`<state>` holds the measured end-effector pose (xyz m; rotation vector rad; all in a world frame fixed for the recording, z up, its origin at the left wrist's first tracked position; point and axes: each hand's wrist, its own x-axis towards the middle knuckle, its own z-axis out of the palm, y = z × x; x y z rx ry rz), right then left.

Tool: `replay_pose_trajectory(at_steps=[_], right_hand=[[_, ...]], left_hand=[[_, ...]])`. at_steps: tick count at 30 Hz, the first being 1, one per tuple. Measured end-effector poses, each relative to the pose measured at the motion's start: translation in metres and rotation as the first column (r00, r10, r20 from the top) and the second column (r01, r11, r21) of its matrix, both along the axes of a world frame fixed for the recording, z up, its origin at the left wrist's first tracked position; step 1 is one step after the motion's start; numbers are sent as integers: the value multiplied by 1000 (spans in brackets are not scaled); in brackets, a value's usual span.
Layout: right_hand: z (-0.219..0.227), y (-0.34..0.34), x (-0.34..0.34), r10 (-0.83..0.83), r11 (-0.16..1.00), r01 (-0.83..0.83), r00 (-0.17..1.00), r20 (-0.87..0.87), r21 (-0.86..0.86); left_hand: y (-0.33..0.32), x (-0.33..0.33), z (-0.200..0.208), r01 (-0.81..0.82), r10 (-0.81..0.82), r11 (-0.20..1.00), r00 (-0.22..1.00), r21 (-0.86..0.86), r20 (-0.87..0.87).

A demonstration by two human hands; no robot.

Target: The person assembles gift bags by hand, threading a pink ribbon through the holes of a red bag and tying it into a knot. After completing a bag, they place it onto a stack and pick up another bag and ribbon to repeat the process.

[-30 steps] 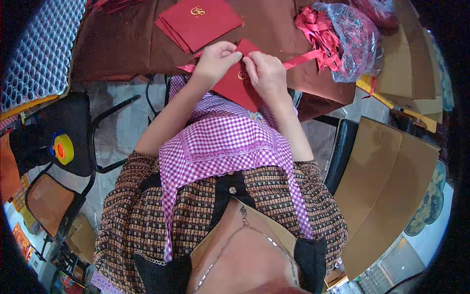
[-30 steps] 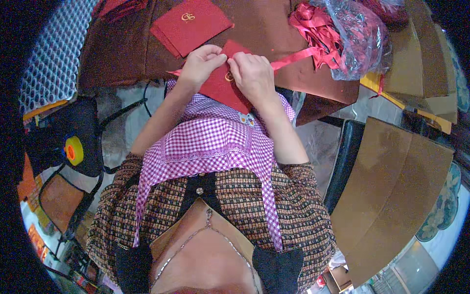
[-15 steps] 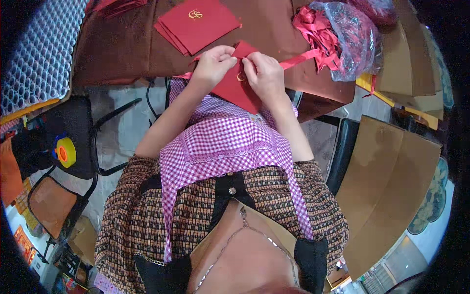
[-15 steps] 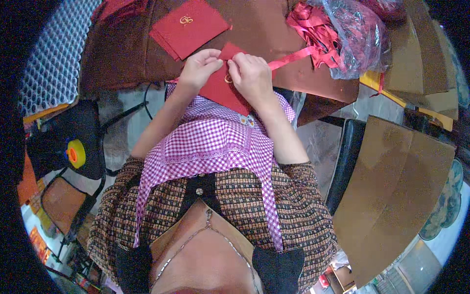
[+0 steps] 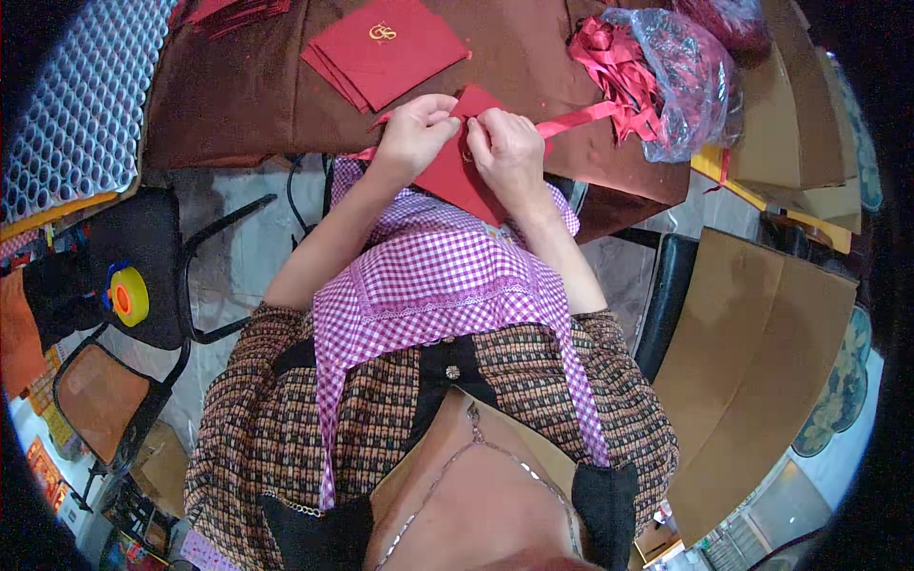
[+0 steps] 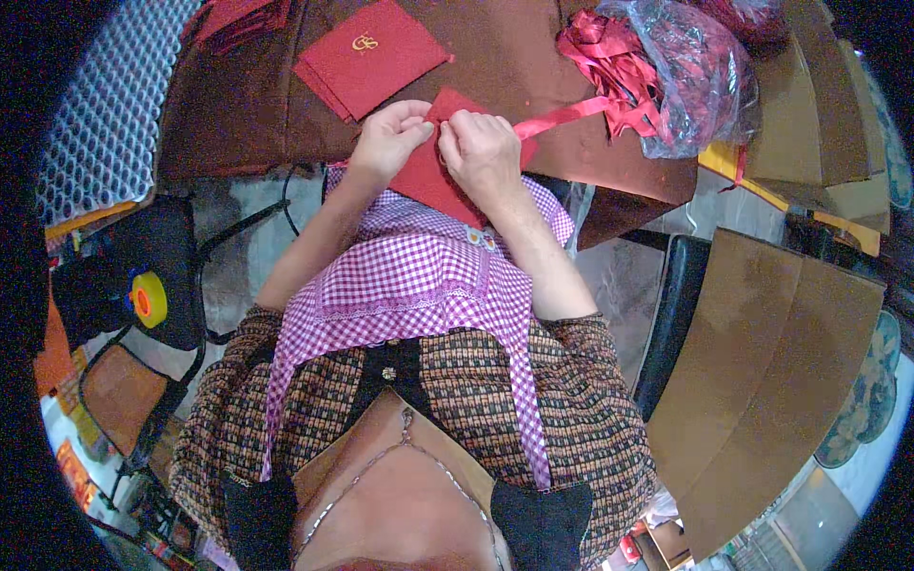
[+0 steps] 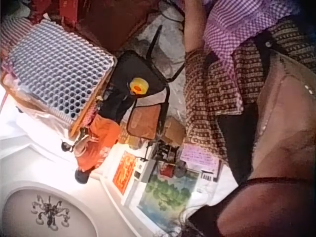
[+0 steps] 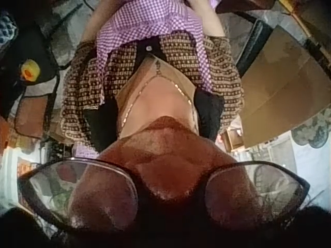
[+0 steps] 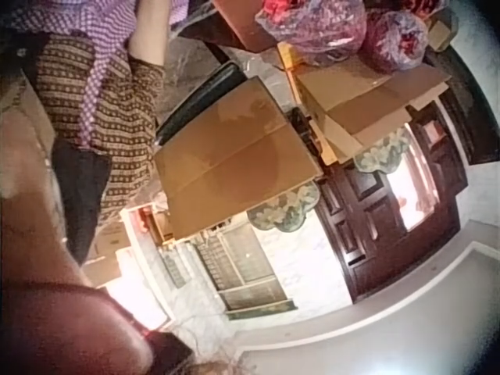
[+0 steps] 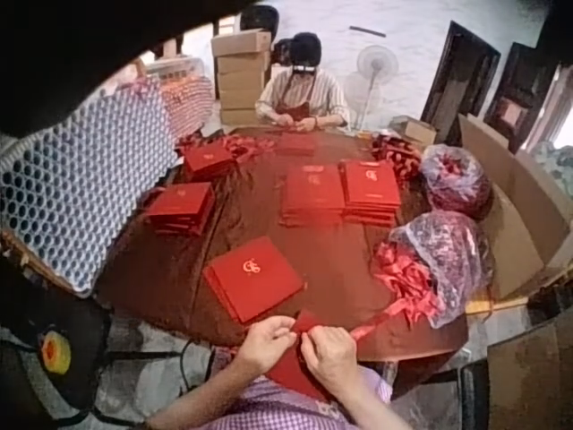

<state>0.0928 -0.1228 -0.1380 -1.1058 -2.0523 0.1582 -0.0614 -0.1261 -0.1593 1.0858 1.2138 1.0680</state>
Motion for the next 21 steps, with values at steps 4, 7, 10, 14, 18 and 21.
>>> replay_pose_trajectory(at_steps=[4, 7, 10, 14, 18, 21], right_hand=[[2, -4, -4, -18, 999, 15, 998, 62, 50], [1, -6, -7, -34, 999, 33, 999, 37, 35], [-3, -4, -7, -83, 989, 66, 989, -125, -135], [8, -2, -3, -116, 907, 13, 969, -219, -422], [18, 5, 10, -31, 880, 11, 999, -35, -475], [26, 5, 15, 14, 875, -18, 1000, -13, -484]], left_hand=[[-5, 4, 9, -30, 49, 997, 961, 75, -273], [-6, 7, 6, -48, 87, 991, 943, 126, -320], [-10, 11, 9, -91, 153, 972, 944, 216, -292], [-10, 13, -4, -84, 146, 959, 966, 269, -216], [0, -4, 5, 71, -60, 994, 990, 85, -124], [4, -11, 13, 191, -185, 973, 981, -129, 54]])
